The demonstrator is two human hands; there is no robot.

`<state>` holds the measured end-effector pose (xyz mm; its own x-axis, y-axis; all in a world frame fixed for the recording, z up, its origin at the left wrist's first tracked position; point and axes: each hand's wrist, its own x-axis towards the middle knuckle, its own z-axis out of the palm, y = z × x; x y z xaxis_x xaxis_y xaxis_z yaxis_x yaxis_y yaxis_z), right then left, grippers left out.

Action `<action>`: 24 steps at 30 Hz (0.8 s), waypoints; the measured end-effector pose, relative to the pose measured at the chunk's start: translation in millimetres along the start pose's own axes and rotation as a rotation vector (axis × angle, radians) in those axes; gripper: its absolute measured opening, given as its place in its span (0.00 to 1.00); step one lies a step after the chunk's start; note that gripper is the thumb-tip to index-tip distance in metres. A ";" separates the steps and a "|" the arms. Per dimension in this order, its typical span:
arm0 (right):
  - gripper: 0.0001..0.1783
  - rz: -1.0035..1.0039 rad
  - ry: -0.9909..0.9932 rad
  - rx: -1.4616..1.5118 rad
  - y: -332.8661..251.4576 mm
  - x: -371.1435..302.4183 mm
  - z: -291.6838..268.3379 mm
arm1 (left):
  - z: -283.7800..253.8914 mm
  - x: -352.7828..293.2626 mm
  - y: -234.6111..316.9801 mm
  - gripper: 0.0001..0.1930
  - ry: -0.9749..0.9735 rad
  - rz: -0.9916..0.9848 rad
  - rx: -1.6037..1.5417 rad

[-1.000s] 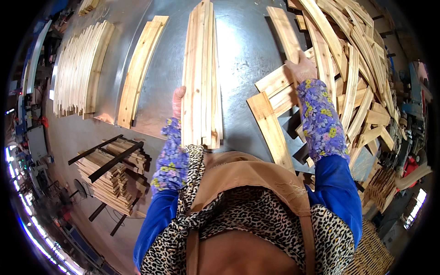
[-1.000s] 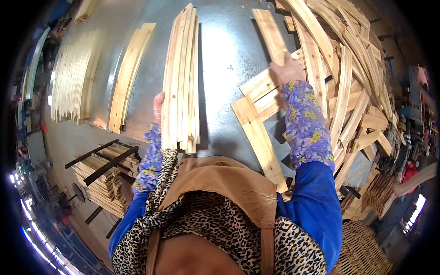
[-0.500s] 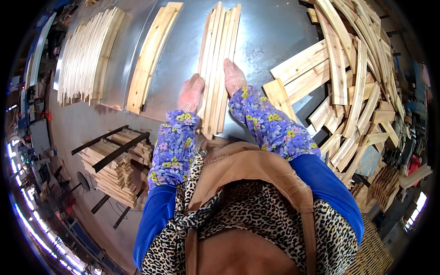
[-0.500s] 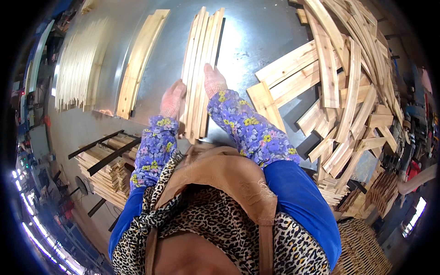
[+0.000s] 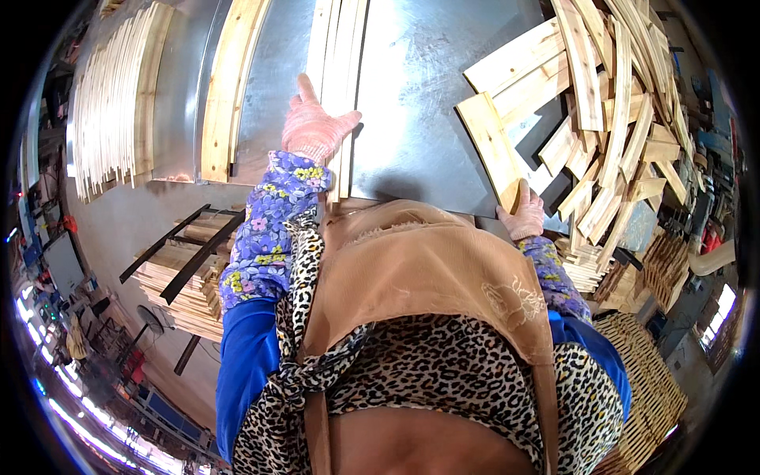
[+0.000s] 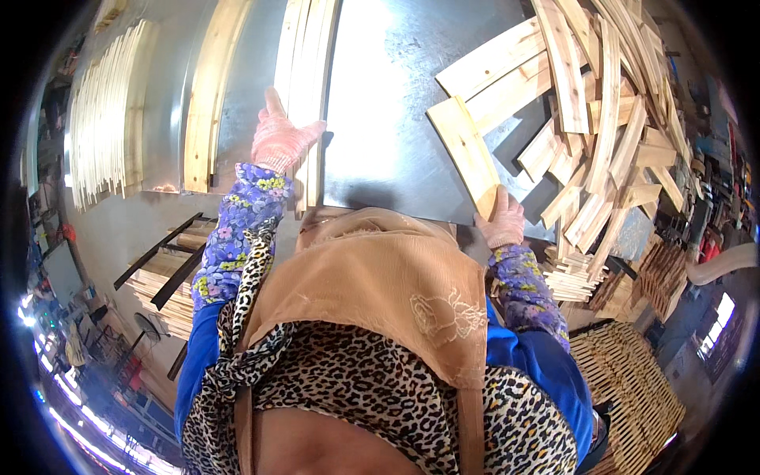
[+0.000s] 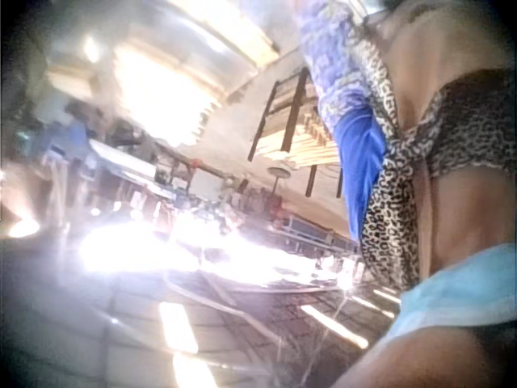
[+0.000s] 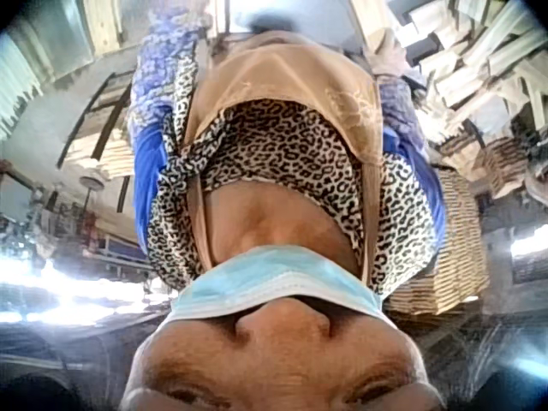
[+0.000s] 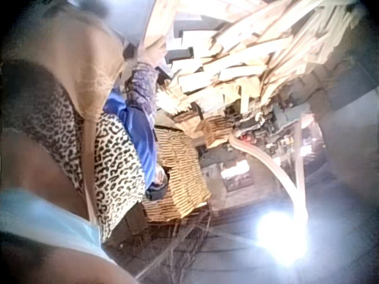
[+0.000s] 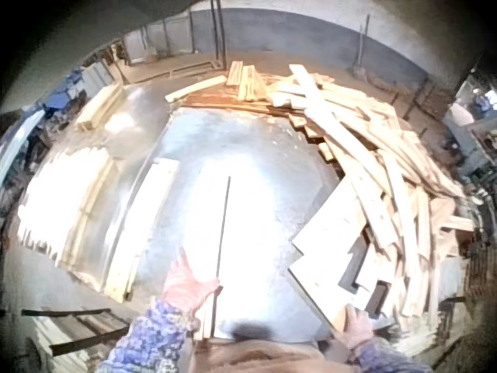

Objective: The person sorts wooden planks on a metal table, picking up pieces from a large pile and arranging them into neat stacks. They handle the wood by hand, aligning the planks and moving them to a designated area on the table.

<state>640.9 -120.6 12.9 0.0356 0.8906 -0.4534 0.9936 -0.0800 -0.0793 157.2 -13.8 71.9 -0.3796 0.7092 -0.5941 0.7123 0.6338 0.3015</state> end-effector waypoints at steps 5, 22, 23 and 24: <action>0.45 -0.251 -0.005 0.505 -51.4 61.3 -31.1 | 7.4 6.4 -9.3 0.75 0.039 0.034 0.033; 0.54 -0.303 -0.338 1.028 -354.2 183.8 -2.0 | -7.0 6.1 -45.1 0.65 0.261 0.337 0.111; 0.53 -0.275 -0.330 1.054 -349.9 186.4 5.8 | 0.9 1.5 -50.4 0.61 0.431 0.466 0.257; 0.52 -0.247 -0.318 1.079 -344.9 188.3 8.8 | 11.0 -0.2 -54.6 0.58 0.603 0.594 0.405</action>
<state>303.9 70.7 -52.9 -0.3283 0.7946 -0.5107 0.3558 -0.3968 -0.8461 124.8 -51.9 47.4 -0.0487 0.9943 0.0947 0.9958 0.0410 0.0819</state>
